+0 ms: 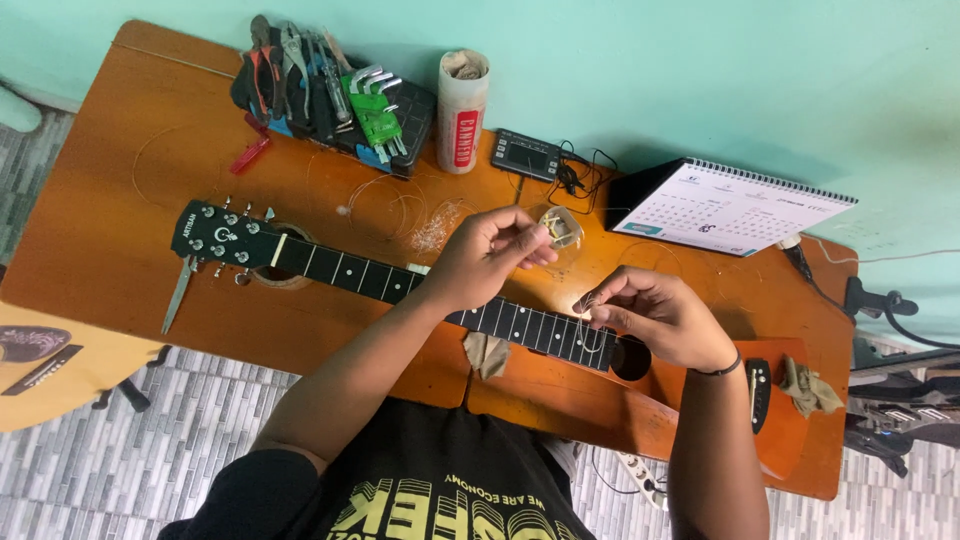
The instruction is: The person replaces a guitar string on an acoustic guitar placed on a wooden table. They thread the string through the bridge, use a string winder to wind it onto the tuning peg, and then use wire cutters to trim the excess string length.
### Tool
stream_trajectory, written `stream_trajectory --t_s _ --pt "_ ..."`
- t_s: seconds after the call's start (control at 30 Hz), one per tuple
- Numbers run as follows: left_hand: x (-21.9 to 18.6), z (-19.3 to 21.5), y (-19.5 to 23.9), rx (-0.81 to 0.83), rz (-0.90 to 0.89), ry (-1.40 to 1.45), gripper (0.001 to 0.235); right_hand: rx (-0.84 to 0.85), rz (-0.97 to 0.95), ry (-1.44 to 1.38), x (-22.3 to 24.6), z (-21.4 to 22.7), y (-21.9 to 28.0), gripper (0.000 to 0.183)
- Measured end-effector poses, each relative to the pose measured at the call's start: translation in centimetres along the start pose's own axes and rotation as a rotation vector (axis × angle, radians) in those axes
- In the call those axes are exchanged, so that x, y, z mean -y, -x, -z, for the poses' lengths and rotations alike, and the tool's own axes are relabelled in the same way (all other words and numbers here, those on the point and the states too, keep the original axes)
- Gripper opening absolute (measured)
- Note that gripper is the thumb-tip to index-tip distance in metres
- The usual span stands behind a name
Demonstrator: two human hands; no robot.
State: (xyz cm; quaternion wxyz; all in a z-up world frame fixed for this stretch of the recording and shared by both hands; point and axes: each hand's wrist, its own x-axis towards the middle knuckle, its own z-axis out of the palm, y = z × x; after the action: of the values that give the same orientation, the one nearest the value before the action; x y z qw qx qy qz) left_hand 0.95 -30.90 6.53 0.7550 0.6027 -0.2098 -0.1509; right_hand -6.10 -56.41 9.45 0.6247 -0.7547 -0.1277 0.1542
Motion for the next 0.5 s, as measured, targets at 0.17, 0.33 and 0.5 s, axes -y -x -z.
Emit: stream_trajectory --t_s 0.17,0.33,0.5 --pt "1.0 0.8 -0.3 -0.043 0.028 0.021 0.027 -0.023 -0.009 -0.006 0.8 0.4 0.0 0.006" --pt "0.5 1.3 -0.6 -0.07 0.008 0.021 0.025 -0.076 0.03 -0.023 -0.4 1.1 0.5 0.006" --pt "-0.5 1.8 -0.7 -0.035 -0.006 -0.274 0.023 -0.203 -0.041 0.055 -0.8 1.9 0.6 0.008"
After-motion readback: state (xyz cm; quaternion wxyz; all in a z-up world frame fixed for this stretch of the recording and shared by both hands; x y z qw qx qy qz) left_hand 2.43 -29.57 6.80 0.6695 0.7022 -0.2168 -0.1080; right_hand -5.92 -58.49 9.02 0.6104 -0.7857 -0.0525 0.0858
